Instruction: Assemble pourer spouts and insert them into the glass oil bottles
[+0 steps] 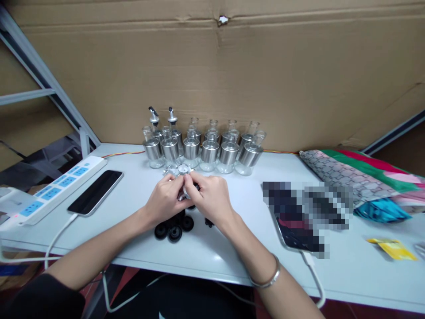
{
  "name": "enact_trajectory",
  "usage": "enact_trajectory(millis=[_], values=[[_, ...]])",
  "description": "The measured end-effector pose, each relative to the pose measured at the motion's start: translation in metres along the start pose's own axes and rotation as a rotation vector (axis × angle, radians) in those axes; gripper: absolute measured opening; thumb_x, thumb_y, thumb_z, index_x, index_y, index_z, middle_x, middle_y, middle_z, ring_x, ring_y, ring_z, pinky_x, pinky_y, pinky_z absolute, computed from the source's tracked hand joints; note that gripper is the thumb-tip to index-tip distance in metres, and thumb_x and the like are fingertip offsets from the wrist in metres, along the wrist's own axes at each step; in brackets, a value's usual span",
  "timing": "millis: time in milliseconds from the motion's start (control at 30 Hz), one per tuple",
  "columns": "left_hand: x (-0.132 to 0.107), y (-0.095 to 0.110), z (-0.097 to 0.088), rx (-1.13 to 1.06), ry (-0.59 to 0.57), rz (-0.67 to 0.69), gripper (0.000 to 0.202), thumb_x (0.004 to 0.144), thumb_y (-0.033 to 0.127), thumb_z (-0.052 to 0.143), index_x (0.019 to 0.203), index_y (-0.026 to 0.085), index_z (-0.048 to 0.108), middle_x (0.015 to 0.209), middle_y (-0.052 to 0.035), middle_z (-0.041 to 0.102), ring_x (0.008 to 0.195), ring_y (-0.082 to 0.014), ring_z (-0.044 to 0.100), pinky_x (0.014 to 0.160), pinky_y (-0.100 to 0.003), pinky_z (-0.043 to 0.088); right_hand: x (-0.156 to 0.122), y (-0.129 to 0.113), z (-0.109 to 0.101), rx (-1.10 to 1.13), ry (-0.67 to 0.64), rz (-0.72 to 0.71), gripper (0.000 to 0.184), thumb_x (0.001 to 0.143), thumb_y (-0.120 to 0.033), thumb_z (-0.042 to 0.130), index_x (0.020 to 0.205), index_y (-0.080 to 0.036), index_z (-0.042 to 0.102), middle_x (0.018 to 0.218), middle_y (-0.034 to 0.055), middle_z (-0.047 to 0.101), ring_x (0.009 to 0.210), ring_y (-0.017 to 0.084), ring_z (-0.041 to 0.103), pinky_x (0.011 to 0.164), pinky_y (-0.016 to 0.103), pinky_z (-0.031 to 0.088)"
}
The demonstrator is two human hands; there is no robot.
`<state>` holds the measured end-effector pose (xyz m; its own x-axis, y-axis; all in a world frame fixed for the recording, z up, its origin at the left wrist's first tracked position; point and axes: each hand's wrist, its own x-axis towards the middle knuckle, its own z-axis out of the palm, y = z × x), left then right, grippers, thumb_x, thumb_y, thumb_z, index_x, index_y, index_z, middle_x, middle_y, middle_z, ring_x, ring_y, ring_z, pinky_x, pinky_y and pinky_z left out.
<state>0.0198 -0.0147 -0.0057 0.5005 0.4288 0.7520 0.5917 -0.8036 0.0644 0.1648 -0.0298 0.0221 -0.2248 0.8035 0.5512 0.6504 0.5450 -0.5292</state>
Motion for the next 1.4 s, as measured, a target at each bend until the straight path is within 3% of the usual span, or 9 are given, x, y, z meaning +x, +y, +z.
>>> enact_trajectory(millis=[167, 367, 500, 667, 767, 967, 1033, 1233, 1400], values=[[0.003, -0.001, -0.005, -0.061, 0.091, 0.088, 0.018, 0.084, 0.032, 0.052, 0.074, 0.020, 0.043, 0.055, 0.0043, 0.055, 0.046, -0.0128, 0.052, 0.058, -0.030, 0.040, 0.001, -0.003, 0.000, -0.032, 0.096, -0.101, 0.047, 0.092, -0.029, 0.038, 0.045, -0.018, 0.040, 0.037, -0.0039, 0.039, 0.037, 0.007, 0.033, 0.049, 0.026, 0.027], [0.014, -0.003, -0.025, -0.271, -0.149, 0.058, 0.016, 0.079, 0.028, 0.054, 0.069, 0.019, 0.045, 0.050, 0.0070, 0.048, 0.044, -0.0098, 0.042, 0.064, -0.029, 0.042, -0.002, -0.005, 0.002, -0.024, 0.230, -0.256, 0.046, 0.089, -0.020, 0.040, 0.043, -0.017, 0.041, 0.035, -0.0052, 0.040, 0.034, 0.006, 0.030, 0.049, 0.028, 0.023], [0.015, -0.005, -0.032, -0.446, -0.233, 0.058, 0.025, 0.082, 0.039, 0.054, 0.070, 0.018, 0.050, 0.053, 0.0038, 0.049, 0.049, -0.0109, 0.042, 0.060, -0.026, 0.041, -0.004, -0.009, 0.005, 0.038, 0.306, -0.362, 0.044, 0.087, -0.014, 0.042, 0.043, -0.017, 0.041, 0.036, -0.0061, 0.040, 0.034, 0.005, 0.029, 0.048, 0.027, 0.024], [0.011, -0.002, -0.032, -0.642, -0.357, -0.113, 0.046, 0.081, 0.059, 0.050, 0.067, 0.016, 0.054, 0.058, 0.0001, 0.051, 0.056, -0.0124, 0.045, 0.057, -0.026, 0.039, -0.006, -0.012, 0.005, 0.059, 0.361, -0.430, 0.042, 0.085, -0.011, 0.039, 0.044, -0.018, 0.035, 0.036, -0.0060, 0.037, 0.035, 0.006, 0.028, 0.048, 0.028, 0.026], [0.009, 0.003, -0.030, -0.859, -0.420, -0.238, 0.046, 0.078, 0.059, 0.053, 0.066, 0.015, 0.054, 0.053, 0.0022, 0.047, 0.050, -0.0102, 0.041, 0.051, -0.023, 0.034, -0.007, -0.014, 0.004, 0.050, 0.421, -0.485, 0.041, 0.085, -0.009, 0.037, 0.045, -0.019, 0.031, 0.037, -0.0058, 0.035, 0.035, 0.007, 0.026, 0.049, 0.028, 0.026], [0.004, 0.003, -0.021, -1.424, -0.689, -0.538, 0.047, 0.075, 0.059, 0.056, 0.060, 0.014, 0.051, 0.042, 0.0016, 0.048, 0.035, -0.0091, 0.040, 0.045, -0.023, 0.032, -0.006, -0.005, 0.004, -0.038, 0.463, -0.586, 0.040, 0.084, -0.008, 0.039, 0.047, -0.020, 0.031, 0.038, -0.0061, 0.035, 0.037, 0.008, 0.025, 0.050, 0.030, 0.024], [0.003, 0.003, -0.017, -1.436, -0.678, -0.565, 0.048, 0.075, 0.061, 0.056, 0.064, 0.014, 0.050, 0.045, 0.0015, 0.050, 0.038, -0.0097, 0.043, 0.049, -0.024, 0.036, -0.004, 0.001, 0.004, -0.070, 0.452, -0.569, 0.040, 0.085, -0.009, 0.039, 0.047, -0.020, 0.032, 0.038, -0.0063, 0.034, 0.037, 0.008, 0.025, 0.050, 0.029, 0.024], [-0.001, 0.004, -0.008, -1.153, -0.412, -0.507, 0.051, 0.079, 0.067, 0.051, 0.077, 0.017, 0.046, 0.054, 0.0038, 0.050, 0.051, -0.0105, 0.045, 0.061, -0.026, 0.038, -0.001, 0.006, 0.001, -0.064, 0.407, -0.437, 0.042, 0.087, -0.010, 0.039, 0.047, -0.019, 0.033, 0.038, -0.0066, 0.036, 0.037, 0.007, 0.027, 0.049, 0.028, 0.025], [0.001, 0.002, -0.012, -1.092, -0.364, -0.509, 0.048, 0.081, 0.065, 0.052, 0.079, 0.017, 0.045, 0.057, 0.0034, 0.051, 0.054, -0.0114, 0.048, 0.057, -0.025, 0.038, -0.002, 0.006, 0.001, -0.064, 0.379, -0.375, 0.044, 0.092, -0.016, 0.035, 0.048, -0.020, 0.034, 0.040, -0.0047, 0.038, 0.038, 0.008, 0.027, 0.050, 0.029, 0.025]])
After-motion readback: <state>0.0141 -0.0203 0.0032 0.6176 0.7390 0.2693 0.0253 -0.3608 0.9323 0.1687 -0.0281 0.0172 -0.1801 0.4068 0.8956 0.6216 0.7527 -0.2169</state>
